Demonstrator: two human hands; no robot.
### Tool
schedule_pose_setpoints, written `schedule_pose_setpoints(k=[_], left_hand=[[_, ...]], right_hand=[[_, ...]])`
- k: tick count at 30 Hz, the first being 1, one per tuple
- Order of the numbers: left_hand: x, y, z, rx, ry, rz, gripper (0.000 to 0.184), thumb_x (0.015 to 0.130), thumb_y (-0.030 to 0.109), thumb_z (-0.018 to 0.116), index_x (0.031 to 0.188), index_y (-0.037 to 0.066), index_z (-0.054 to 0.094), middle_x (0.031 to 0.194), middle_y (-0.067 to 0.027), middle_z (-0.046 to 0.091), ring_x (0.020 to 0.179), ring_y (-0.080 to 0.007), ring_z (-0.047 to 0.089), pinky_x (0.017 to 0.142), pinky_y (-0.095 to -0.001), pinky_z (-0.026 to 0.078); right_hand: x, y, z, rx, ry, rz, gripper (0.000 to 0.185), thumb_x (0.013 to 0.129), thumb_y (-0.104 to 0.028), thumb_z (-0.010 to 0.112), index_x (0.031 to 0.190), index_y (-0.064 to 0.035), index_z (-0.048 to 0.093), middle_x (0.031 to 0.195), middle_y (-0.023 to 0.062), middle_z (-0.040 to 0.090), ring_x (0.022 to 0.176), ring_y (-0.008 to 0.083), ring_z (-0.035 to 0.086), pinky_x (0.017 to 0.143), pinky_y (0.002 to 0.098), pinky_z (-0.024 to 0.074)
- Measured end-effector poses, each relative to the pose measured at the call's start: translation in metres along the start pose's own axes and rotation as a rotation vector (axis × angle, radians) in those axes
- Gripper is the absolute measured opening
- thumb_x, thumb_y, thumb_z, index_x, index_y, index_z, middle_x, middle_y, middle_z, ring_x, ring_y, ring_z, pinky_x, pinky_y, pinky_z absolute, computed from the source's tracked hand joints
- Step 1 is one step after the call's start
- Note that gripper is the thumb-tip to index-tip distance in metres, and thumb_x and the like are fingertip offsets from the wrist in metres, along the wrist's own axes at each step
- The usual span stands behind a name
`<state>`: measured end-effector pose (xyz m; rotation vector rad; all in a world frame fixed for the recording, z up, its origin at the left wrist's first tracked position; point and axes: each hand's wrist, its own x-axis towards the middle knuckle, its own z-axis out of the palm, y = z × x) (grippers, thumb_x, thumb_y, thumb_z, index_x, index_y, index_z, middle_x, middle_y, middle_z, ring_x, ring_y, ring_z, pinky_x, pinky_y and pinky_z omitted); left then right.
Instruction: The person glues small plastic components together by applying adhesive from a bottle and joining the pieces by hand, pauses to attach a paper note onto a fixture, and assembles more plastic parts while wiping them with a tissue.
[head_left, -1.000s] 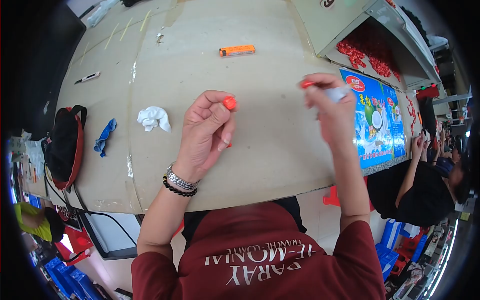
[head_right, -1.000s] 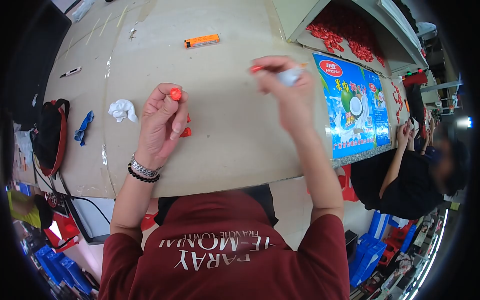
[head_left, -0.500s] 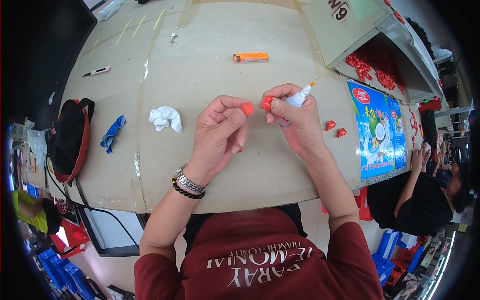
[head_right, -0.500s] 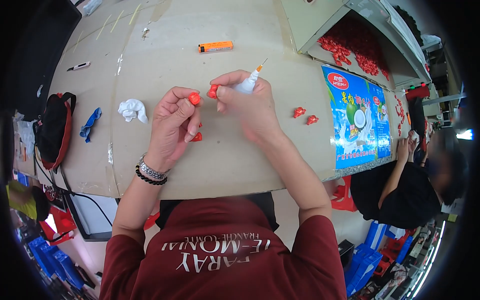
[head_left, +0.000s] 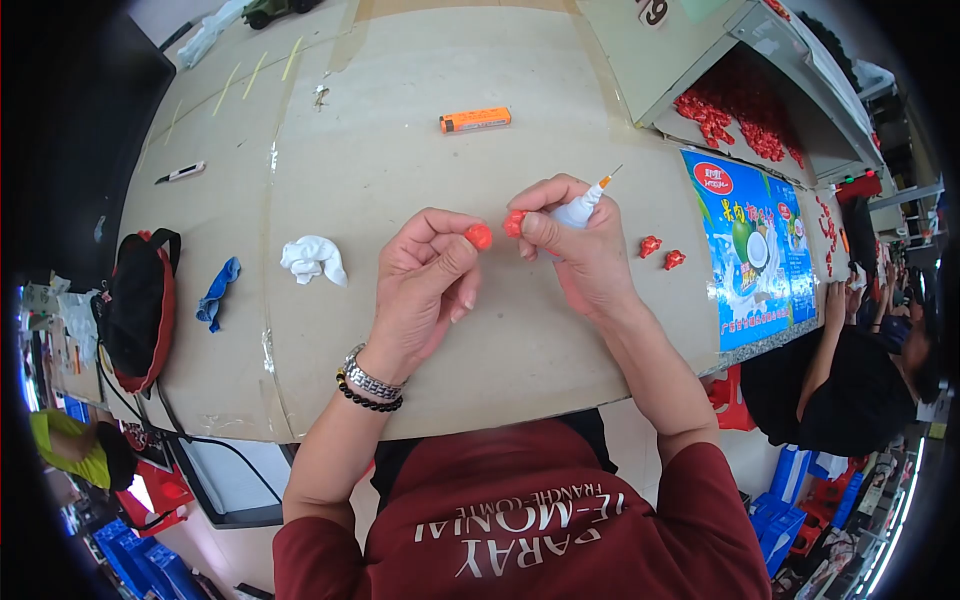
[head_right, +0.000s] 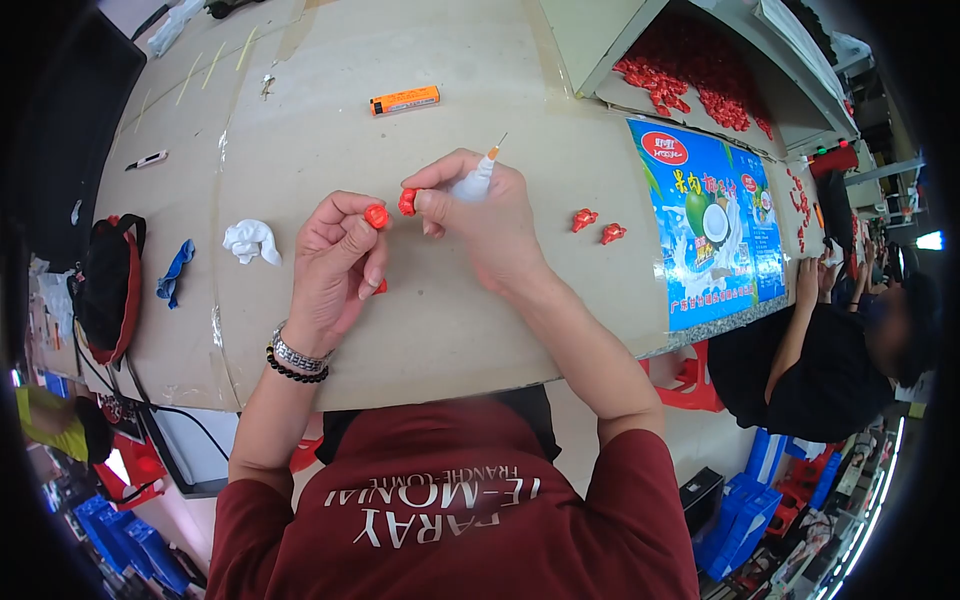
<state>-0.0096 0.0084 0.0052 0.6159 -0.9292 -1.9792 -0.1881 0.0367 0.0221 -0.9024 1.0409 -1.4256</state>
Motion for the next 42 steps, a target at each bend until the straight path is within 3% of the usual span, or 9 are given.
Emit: schedule_pose_setpoints(k=[2, 4, 16, 21, 28, 31, 33, 36, 42], left_hand=[[0.000, -0.003, -0.003, 0.025, -0.011, 0.003, 0.016, 0.094, 0.012, 0.060, 0.104, 0.000, 0.057, 0.074, -0.0031, 0.061, 0.049, -0.0061, 0.049, 0.040, -0.0188, 0.035], [0.000, -0.004, -0.003, 0.047, -0.022, 0.003, 0.016, 0.094, 0.012, 0.060, 0.104, 0.000, 0.057, 0.075, -0.0034, 0.062, 0.049, -0.0059, 0.049, 0.040, -0.0186, 0.035], [0.000, -0.004, -0.003, 0.109, -0.032, 0.039, 0.015, 0.094, 0.009, 0.058, 0.105, 0.000, 0.055, 0.083, -0.0057, 0.065, 0.050, -0.0055, 0.050, 0.040, -0.0175, 0.036], [0.001, -0.005, -0.006, 0.043, -0.044, 0.053, 0.017, 0.094, 0.010, 0.058, 0.108, 0.001, 0.053, 0.091, -0.0058, 0.065, 0.051, -0.0063, 0.050, 0.039, -0.0185, 0.035], [0.001, -0.002, -0.009, -0.095, -0.060, 0.034, 0.017, 0.094, 0.012, 0.059, 0.107, 0.002, 0.053, 0.090, -0.0048, 0.065, 0.050, -0.0081, 0.049, 0.040, -0.0205, 0.036], [0.001, -0.004, -0.012, -0.164, -0.163, 0.018, 0.017, 0.094, 0.014, 0.060, 0.106, 0.003, 0.053, 0.090, -0.0049, 0.065, 0.057, -0.0109, 0.056, 0.046, -0.0217, 0.042], [0.001, -0.004, -0.009, -0.128, -0.239, 0.002, 0.017, 0.094, 0.014, 0.060, 0.105, 0.005, 0.053, 0.090, -0.0053, 0.065, 0.074, -0.0155, 0.064, 0.057, -0.0237, 0.048], [0.001, -0.006, -0.007, -0.159, -0.249, 0.012, 0.017, 0.094, 0.015, 0.060, 0.106, 0.005, 0.053, 0.091, -0.0060, 0.065, 0.089, -0.0197, 0.066, 0.066, -0.0253, 0.051], [0.004, -0.007, -0.013, -0.226, -0.197, 0.033, 0.018, 0.094, 0.015, 0.060, 0.107, 0.005, 0.054, 0.094, -0.0080, 0.065, 0.089, -0.0212, 0.066, 0.071, -0.0274, 0.053]], right_hand=[[-0.001, -0.001, 0.001, -0.007, 0.012, -0.017, 0.008, 0.081, 0.002, 0.066, 0.089, -0.0001, 0.066, 0.081, 0.0066, 0.067, 0.064, 0.0100, 0.057, 0.057, 0.0232, 0.0465], [-0.003, -0.003, 0.001, -0.091, -0.004, -0.037, 0.010, 0.083, -0.005, 0.071, 0.090, -0.0007, 0.065, 0.084, 0.0075, 0.065, 0.075, 0.0129, 0.062, 0.059, 0.0251, 0.0472], [-0.005, -0.001, 0.001, -0.214, -0.033, -0.149, 0.008, 0.084, -0.002, 0.068, 0.091, -0.0003, 0.064, 0.088, 0.0076, 0.063, 0.076, 0.0123, 0.061, 0.058, 0.0234, 0.0473], [-0.005, -0.002, 0.004, -0.215, 0.016, -0.171, 0.006, 0.085, 0.000, 0.066, 0.090, -0.0009, 0.062, 0.088, 0.0073, 0.063, 0.074, 0.0112, 0.060, 0.058, 0.0227, 0.0470], [0.000, -0.005, 0.003, -0.403, 0.119, -0.094, 0.005, 0.086, 0.001, 0.060, 0.087, -0.0035, 0.058, 0.084, 0.0052, 0.063, 0.069, 0.0076, 0.057, 0.057, 0.0222, 0.0457], [-0.001, 0.000, 0.006, -0.365, 0.129, -0.092, 0.005, 0.086, -0.001, 0.060, 0.086, -0.0038, 0.057, 0.081, 0.0046, 0.063, 0.070, 0.0078, 0.057, 0.056, 0.0223, 0.0453], [-0.003, 0.001, 0.009, -0.335, 0.124, -0.076, 0.004, 0.086, 0.000, 0.060, 0.086, -0.0034, 0.057, 0.081, 0.0043, 0.062, 0.069, 0.0077, 0.057, 0.056, 0.0223, 0.0453], [-0.004, 0.003, 0.012, -0.302, 0.106, -0.068, 0.005, 0.086, 0.001, 0.060, 0.089, -0.0025, 0.059, 0.081, 0.0039, 0.062, 0.069, 0.0075, 0.057, 0.057, 0.0225, 0.0457], [-0.005, 0.002, 0.008, -0.371, 0.027, -0.080, 0.009, 0.086, 0.003, 0.061, 0.095, 0.0006, 0.064, 0.081, 0.0045, 0.064, 0.070, 0.0084, 0.059, 0.061, 0.0229, 0.0484]])
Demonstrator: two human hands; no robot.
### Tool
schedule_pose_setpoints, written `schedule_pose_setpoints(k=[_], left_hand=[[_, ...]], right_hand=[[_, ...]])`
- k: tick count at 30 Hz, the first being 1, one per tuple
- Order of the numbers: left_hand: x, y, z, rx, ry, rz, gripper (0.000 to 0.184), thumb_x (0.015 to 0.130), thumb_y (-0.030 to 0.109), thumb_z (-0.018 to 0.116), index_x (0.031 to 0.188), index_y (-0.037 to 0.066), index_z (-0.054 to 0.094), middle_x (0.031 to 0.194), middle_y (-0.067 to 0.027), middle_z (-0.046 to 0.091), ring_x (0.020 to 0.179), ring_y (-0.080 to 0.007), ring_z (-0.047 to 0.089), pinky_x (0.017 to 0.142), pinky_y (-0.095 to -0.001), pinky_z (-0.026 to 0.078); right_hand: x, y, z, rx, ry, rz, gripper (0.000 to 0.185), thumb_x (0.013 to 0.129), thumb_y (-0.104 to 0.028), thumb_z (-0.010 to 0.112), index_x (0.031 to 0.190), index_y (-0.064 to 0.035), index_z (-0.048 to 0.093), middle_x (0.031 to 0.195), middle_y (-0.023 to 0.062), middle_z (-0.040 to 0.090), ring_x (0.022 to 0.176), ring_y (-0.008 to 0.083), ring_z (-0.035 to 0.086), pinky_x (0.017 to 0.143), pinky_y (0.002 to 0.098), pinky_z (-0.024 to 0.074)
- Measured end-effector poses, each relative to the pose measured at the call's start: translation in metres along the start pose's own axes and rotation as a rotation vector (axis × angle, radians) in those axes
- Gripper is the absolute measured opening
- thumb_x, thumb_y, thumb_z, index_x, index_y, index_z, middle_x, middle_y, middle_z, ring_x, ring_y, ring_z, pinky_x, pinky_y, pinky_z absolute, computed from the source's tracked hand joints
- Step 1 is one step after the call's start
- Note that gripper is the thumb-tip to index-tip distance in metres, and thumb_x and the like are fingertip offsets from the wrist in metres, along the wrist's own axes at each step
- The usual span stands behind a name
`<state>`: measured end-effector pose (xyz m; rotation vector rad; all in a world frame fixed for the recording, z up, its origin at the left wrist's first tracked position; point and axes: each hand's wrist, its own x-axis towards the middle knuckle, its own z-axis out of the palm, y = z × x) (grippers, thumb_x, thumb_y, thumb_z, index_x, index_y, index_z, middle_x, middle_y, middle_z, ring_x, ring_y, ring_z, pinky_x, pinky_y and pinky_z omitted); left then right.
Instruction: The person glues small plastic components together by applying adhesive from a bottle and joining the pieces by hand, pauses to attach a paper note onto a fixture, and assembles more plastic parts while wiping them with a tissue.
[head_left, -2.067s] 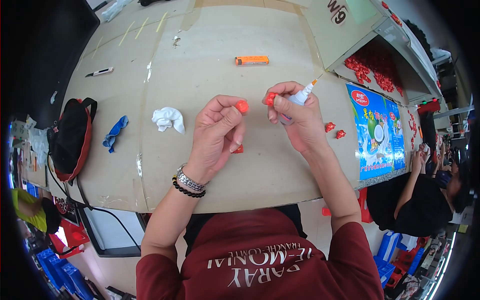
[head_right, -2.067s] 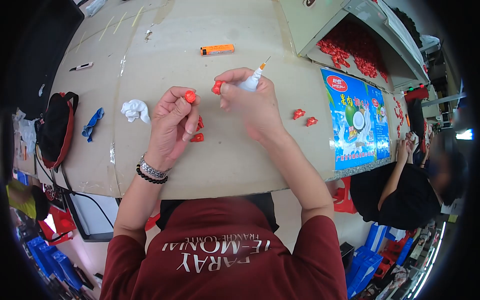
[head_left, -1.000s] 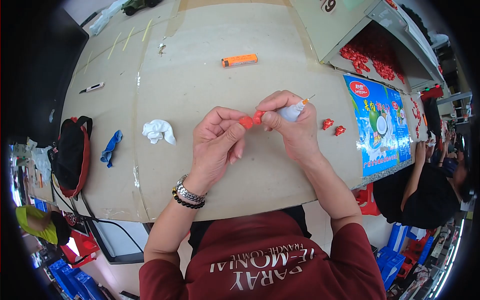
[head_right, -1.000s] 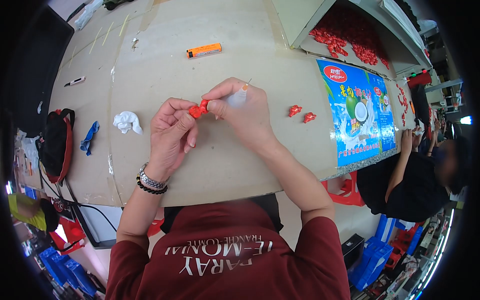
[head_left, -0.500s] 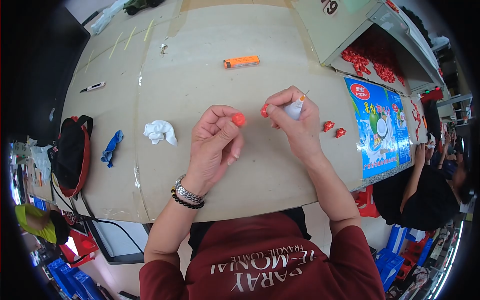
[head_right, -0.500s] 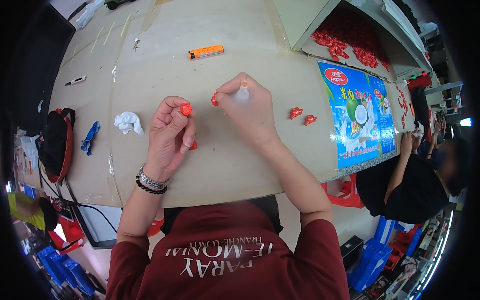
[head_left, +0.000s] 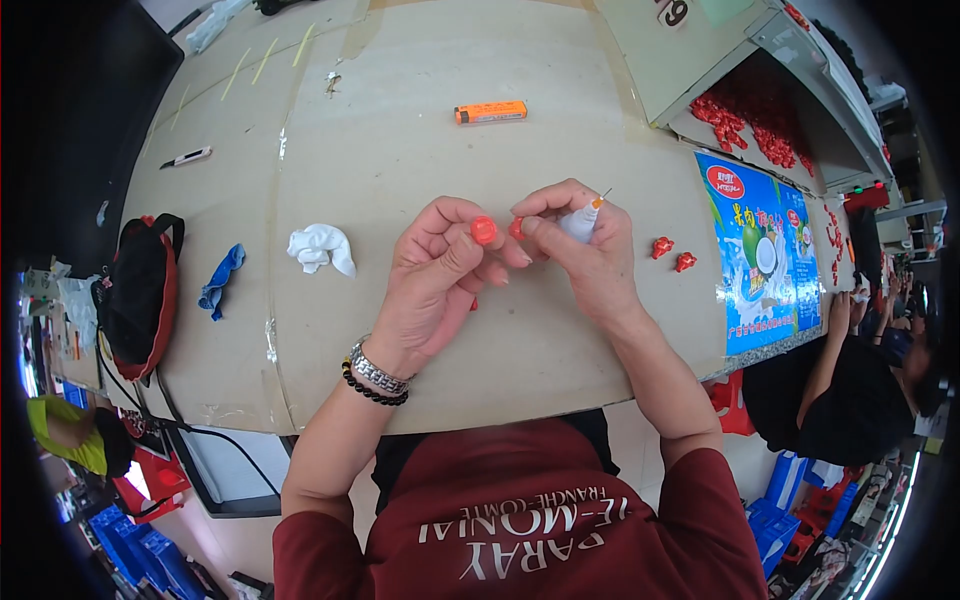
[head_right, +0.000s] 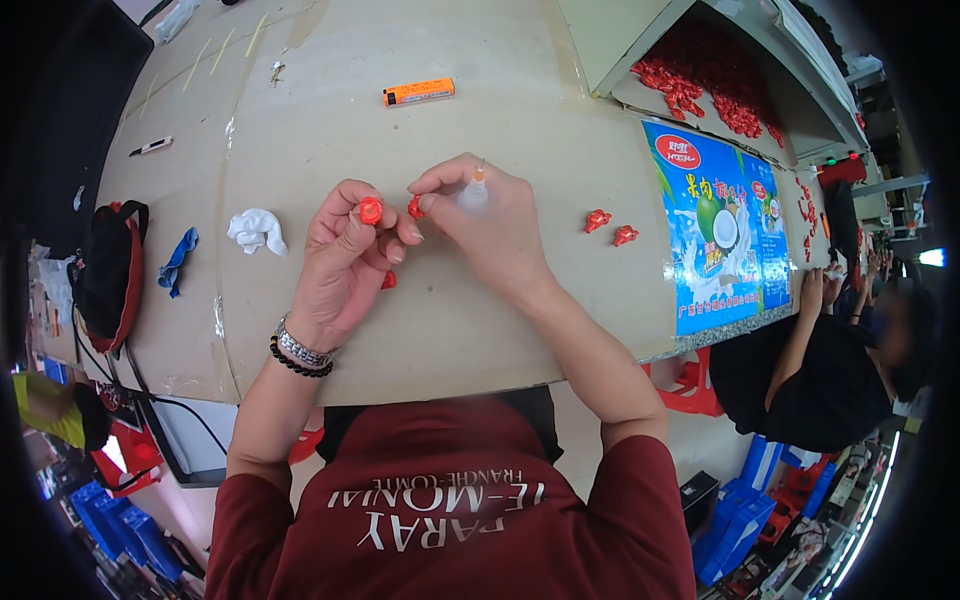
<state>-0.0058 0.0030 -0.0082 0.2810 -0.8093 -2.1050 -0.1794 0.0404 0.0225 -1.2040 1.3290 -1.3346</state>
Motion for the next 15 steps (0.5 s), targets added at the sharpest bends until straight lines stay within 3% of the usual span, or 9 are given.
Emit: schedule_pose_setpoints(k=[8, 15], left_hand=[[0.0012, -0.0004, -0.0061, -0.076, -0.013, 0.042, 0.018, 0.093, 0.015, 0.061, 0.106, 0.005, 0.054, 0.092, -0.0097, 0.064, 0.084, -0.0208, 0.066, 0.071, -0.0271, 0.054], [0.0004, 0.0014, -0.0016, -0.076, 0.005, 0.052, 0.019, 0.092, 0.015, 0.061, 0.106, 0.004, 0.054, 0.089, -0.0091, 0.065, 0.081, -0.0197, 0.066, 0.068, -0.0264, 0.054]], right_hand=[[0.0001, -0.0047, -0.0020, -0.082, -0.063, -0.012, 0.014, 0.083, 0.007, 0.064, 0.095, 0.0017, 0.069, 0.089, 0.0073, 0.068, 0.079, 0.0119, 0.064, 0.067, 0.0235, 0.0516], [-0.0012, 0.0007, -0.0029, -0.190, 0.008, -0.187, 0.009, 0.080, 0.001, 0.069, 0.088, -0.0007, 0.071, 0.081, 0.0061, 0.069, 0.074, 0.0111, 0.064, 0.067, 0.0257, 0.0506]])
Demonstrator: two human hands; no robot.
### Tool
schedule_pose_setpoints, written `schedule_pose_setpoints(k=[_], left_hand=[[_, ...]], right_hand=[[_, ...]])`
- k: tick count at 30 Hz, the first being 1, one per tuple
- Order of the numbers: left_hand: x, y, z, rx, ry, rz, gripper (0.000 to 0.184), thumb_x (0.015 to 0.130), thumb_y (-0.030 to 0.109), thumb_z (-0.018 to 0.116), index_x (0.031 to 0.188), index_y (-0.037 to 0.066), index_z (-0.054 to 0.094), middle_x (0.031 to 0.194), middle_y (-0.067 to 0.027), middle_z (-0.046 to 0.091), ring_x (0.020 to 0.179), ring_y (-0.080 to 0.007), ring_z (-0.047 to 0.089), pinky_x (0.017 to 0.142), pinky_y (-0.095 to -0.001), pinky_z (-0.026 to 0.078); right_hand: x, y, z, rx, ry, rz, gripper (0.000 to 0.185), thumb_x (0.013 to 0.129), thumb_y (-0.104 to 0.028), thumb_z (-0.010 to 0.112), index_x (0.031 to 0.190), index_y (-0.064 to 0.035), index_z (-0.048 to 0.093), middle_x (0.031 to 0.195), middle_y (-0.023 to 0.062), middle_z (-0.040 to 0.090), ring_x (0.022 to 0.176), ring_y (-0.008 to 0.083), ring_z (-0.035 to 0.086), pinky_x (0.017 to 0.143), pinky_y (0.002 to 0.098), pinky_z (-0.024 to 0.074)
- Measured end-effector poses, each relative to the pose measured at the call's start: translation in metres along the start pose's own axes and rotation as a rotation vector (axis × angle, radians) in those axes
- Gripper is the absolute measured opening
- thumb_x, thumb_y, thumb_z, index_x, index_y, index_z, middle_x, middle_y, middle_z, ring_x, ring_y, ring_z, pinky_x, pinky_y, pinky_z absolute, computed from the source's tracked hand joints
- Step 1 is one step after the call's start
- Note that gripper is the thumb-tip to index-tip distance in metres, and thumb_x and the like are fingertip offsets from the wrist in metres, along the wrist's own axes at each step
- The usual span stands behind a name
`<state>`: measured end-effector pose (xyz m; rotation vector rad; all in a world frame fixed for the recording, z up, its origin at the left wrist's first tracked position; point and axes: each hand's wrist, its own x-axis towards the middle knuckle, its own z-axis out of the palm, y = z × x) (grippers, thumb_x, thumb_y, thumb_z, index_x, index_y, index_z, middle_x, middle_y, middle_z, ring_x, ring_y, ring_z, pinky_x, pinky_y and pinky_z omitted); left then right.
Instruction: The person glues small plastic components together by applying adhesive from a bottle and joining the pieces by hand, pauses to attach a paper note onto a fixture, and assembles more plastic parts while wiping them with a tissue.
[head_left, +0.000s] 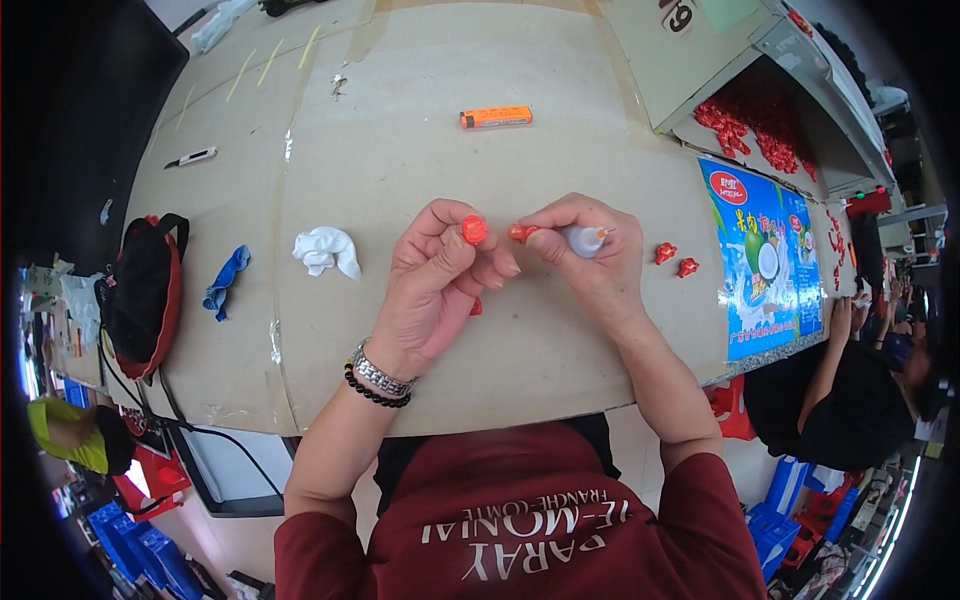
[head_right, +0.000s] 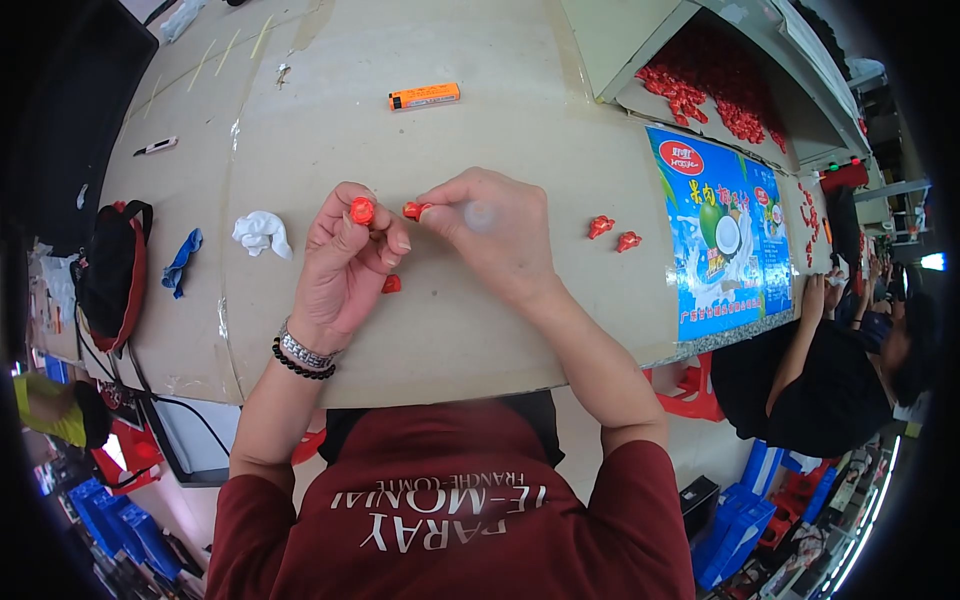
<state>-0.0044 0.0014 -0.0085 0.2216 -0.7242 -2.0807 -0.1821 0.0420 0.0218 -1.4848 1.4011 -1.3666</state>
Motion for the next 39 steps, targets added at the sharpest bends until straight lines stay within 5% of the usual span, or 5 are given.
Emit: schedule_pose_setpoints(k=[11, 16, 39], left_hand=[[-0.003, -0.003, 0.009, 0.345, 0.096, -0.033, 0.015, 0.093, 0.010, 0.060, 0.103, -0.001, 0.057, 0.086, -0.0100, 0.068, 0.072, -0.0138, 0.065, 0.058, -0.0240, 0.050], [-0.003, -0.005, 0.010, 0.376, 0.123, -0.015, 0.015, 0.092, 0.008, 0.061, 0.103, -0.001, 0.057, 0.090, -0.0114, 0.068, 0.072, -0.0133, 0.065, 0.059, -0.0242, 0.050], [-0.008, -0.010, 0.013, 0.823, 0.233, 0.239, 0.004, 0.089, 0.001, 0.064, 0.092, -0.001, 0.063, 0.078, -0.0055, 0.068, 0.061, -0.0061, 0.062, 0.046, -0.0176, 0.045]], right_hand=[[-0.005, 0.003, -0.004, 0.180, 0.055, -0.108, 0.004, 0.079, -0.002, 0.071, 0.082, -0.0008, 0.069, 0.074, 0.0044, 0.064, 0.068, 0.0114, 0.059, 0.061, 0.0264, 0.0459], [-0.004, 0.003, -0.003, -0.052, 0.056, -0.319, 0.006, 0.077, -0.003, 0.073, 0.081, -0.0003, 0.068, 0.070, 0.0073, 0.061, 0.062, 0.0161, 0.058, 0.057, 0.0274, 0.0445], [-0.005, 0.002, -0.001, -0.201, 0.019, -0.345, 0.008, 0.074, -0.001, 0.072, 0.075, -0.0016, 0.065, 0.064, 0.0071, 0.057, 0.055, 0.0176, 0.054, 0.050, 0.0297, 0.0413]])
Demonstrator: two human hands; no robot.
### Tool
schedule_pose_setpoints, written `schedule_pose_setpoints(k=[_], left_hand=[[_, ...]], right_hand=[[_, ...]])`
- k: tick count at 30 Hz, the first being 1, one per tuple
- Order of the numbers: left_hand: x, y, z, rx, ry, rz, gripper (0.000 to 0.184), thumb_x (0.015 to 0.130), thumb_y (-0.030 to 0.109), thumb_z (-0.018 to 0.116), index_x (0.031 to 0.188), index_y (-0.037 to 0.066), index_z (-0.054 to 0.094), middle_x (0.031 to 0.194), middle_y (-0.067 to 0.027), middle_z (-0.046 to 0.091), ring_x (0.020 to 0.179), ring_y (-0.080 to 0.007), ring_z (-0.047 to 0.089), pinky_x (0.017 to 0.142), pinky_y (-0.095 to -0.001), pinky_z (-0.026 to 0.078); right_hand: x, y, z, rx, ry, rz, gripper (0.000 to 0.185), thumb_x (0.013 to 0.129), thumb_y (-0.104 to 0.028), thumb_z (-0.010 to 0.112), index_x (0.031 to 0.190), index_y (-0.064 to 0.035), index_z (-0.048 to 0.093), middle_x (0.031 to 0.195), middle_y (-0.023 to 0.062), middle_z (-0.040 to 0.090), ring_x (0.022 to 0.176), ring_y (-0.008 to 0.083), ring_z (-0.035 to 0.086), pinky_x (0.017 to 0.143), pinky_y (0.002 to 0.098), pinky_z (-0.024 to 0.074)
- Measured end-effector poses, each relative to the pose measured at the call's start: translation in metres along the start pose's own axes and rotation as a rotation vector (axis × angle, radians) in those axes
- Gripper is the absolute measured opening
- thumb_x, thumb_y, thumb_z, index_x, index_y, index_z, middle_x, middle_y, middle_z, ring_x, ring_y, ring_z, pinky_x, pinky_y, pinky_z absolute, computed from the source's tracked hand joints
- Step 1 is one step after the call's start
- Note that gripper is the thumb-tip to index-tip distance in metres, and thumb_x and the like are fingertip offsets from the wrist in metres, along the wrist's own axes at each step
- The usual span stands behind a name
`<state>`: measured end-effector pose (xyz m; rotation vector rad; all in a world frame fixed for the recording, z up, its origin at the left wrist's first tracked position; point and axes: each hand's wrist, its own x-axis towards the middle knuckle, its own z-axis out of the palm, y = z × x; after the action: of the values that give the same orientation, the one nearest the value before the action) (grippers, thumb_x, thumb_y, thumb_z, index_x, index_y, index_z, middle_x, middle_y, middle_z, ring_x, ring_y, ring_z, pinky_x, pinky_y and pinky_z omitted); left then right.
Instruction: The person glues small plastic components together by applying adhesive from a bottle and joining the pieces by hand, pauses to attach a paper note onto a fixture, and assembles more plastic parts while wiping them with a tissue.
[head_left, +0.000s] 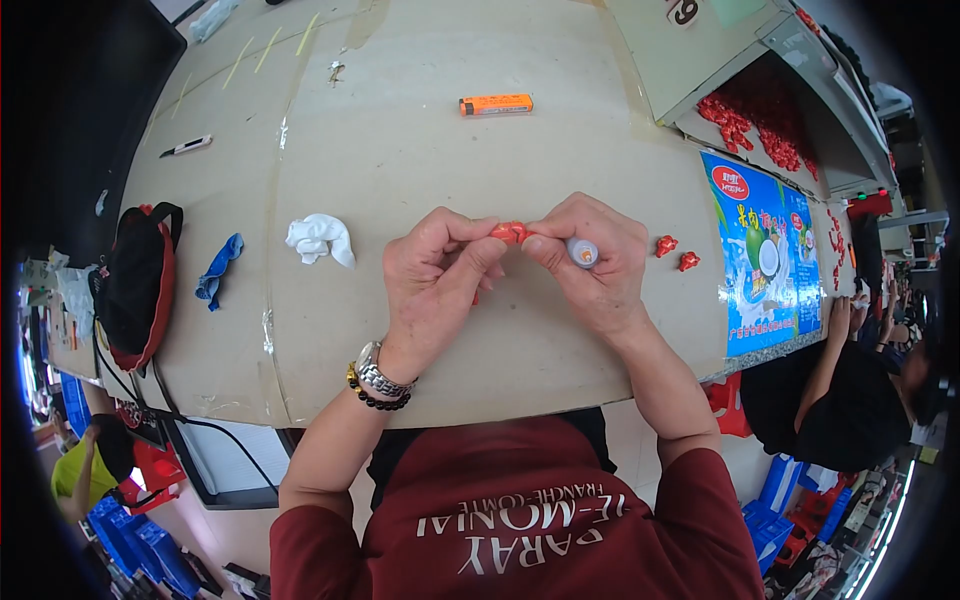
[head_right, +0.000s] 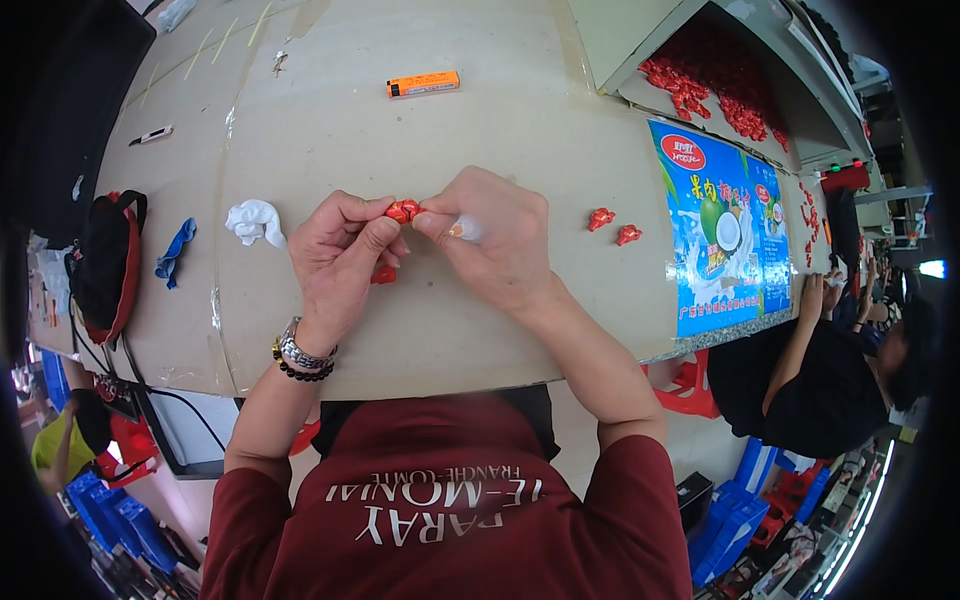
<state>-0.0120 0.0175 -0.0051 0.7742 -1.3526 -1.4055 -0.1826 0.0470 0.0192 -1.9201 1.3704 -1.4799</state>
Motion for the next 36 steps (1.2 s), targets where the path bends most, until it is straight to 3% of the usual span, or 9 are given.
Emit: schedule_pose_setpoints(k=[10, 19, 36], left_hand=[[-0.0005, 0.0039, -0.0016, -0.099, -0.012, -0.105, 0.004, 0.088, 0.001, 0.065, 0.090, -0.002, 0.063, 0.078, -0.0065, 0.068, 0.059, -0.0055, 0.061, 0.046, -0.0175, 0.046], [-0.0023, 0.0014, -0.0048, 0.042, -0.043, 0.004, 0.003, 0.086, -0.003, 0.065, 0.083, -0.002, 0.064, 0.072, -0.0056, 0.068, 0.056, -0.0048, 0.059, 0.046, -0.0185, 0.045], [-0.0040, -0.0004, -0.0029, 0.087, -0.023, 0.046, 0.006, 0.083, -0.005, 0.065, 0.080, 0.000, 0.064, 0.065, -0.0039, 0.066, 0.054, -0.0051, 0.058, 0.047, -0.0200, 0.046]], right_hand=[[-0.0026, 0.0017, 0.0038, 0.040, -0.016, -0.003, 0.010, 0.074, 0.000, 0.072, 0.073, -0.0020, 0.062, 0.063, 0.0069, 0.053, 0.055, 0.0195, 0.051, 0.049, 0.0310, 0.0394], [-0.0034, 0.0048, 0.0074, -0.047, -0.037, -0.155, 0.012, 0.072, -0.001, 0.071, 0.071, -0.0033, 0.059, 0.061, 0.0077, 0.049, 0.054, 0.0234, 0.048, 0.047, 0.0347, 0.0373], [-0.0051, 0.0046, 0.0073, -0.091, -0.029, -0.215, 0.013, 0.069, 0.000, 0.072, 0.071, -0.0030, 0.060, 0.063, 0.0078, 0.052, 0.056, 0.0251, 0.050, 0.049, 0.0352, 0.0392]])
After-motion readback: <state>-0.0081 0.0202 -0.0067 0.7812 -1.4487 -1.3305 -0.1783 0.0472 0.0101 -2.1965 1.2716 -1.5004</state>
